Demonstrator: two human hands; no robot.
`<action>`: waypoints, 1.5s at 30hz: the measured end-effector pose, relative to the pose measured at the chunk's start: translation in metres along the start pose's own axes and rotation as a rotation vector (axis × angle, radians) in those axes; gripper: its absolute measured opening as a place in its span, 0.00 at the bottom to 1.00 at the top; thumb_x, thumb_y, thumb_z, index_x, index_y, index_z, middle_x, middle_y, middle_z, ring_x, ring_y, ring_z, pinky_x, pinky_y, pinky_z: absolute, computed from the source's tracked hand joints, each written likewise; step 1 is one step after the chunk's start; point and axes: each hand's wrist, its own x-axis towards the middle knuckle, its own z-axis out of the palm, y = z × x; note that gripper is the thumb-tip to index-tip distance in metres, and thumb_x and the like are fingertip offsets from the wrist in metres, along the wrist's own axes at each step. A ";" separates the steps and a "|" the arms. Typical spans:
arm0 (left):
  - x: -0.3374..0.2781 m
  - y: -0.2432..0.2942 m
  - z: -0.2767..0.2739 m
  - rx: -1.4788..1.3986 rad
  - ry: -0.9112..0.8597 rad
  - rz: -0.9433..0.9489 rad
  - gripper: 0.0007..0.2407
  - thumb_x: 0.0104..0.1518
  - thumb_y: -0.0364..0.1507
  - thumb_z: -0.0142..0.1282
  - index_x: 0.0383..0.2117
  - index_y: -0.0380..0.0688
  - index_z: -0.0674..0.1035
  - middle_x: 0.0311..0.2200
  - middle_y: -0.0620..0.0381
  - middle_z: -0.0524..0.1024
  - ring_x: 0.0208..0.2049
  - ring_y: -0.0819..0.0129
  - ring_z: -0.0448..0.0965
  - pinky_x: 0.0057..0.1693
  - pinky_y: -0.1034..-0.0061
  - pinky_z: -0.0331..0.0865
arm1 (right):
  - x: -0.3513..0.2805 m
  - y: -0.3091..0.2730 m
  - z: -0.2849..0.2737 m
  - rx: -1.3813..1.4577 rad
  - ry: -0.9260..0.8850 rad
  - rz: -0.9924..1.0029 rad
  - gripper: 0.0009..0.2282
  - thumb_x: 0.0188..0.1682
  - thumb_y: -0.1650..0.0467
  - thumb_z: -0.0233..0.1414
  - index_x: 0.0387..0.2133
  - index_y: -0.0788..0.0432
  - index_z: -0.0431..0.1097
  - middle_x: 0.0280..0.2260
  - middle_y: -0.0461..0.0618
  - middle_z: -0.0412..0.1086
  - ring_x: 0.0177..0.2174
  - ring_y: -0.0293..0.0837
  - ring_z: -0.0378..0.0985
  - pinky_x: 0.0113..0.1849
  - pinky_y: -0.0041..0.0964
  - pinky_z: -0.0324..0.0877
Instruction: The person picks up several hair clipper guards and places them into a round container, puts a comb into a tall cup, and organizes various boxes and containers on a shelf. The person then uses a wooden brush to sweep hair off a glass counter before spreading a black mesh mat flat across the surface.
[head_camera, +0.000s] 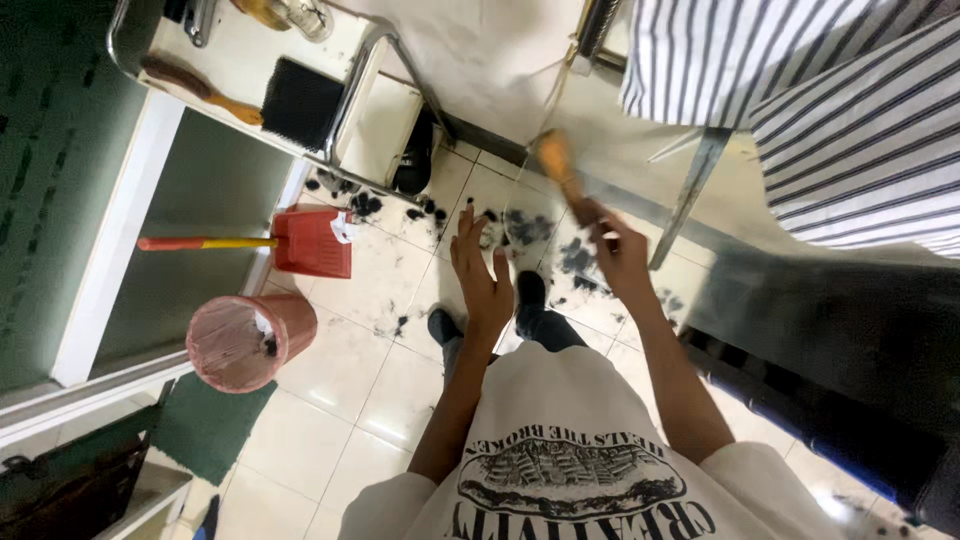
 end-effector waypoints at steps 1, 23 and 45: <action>-0.002 -0.002 -0.005 0.002 -0.001 -0.003 0.21 0.73 0.37 0.35 0.65 0.37 0.64 0.72 0.43 0.56 0.75 0.44 0.51 0.75 0.43 0.39 | -0.005 0.000 0.003 -0.061 0.224 -0.032 0.21 0.56 0.77 0.50 0.64 0.60 0.64 0.39 0.62 0.77 0.31 0.46 0.81 0.30 0.38 0.77; -0.027 -0.082 -0.216 0.015 -0.058 0.033 0.17 0.72 0.33 0.37 0.61 0.36 0.68 0.69 0.46 0.61 0.71 0.48 0.59 0.73 0.50 0.50 | -0.081 -0.040 0.186 -0.098 0.741 0.094 0.21 0.63 0.76 0.46 0.69 0.60 0.57 0.39 0.57 0.76 0.28 0.38 0.71 0.30 0.36 0.70; 0.074 -0.198 -0.297 0.048 0.111 -0.056 0.15 0.70 0.30 0.41 0.58 0.34 0.71 0.64 0.41 0.66 0.69 0.45 0.61 0.71 0.53 0.54 | 0.082 -0.167 0.362 -0.032 0.095 0.007 0.22 0.49 0.71 0.60 0.57 0.60 0.64 0.33 0.58 0.77 0.30 0.47 0.84 0.32 0.38 0.75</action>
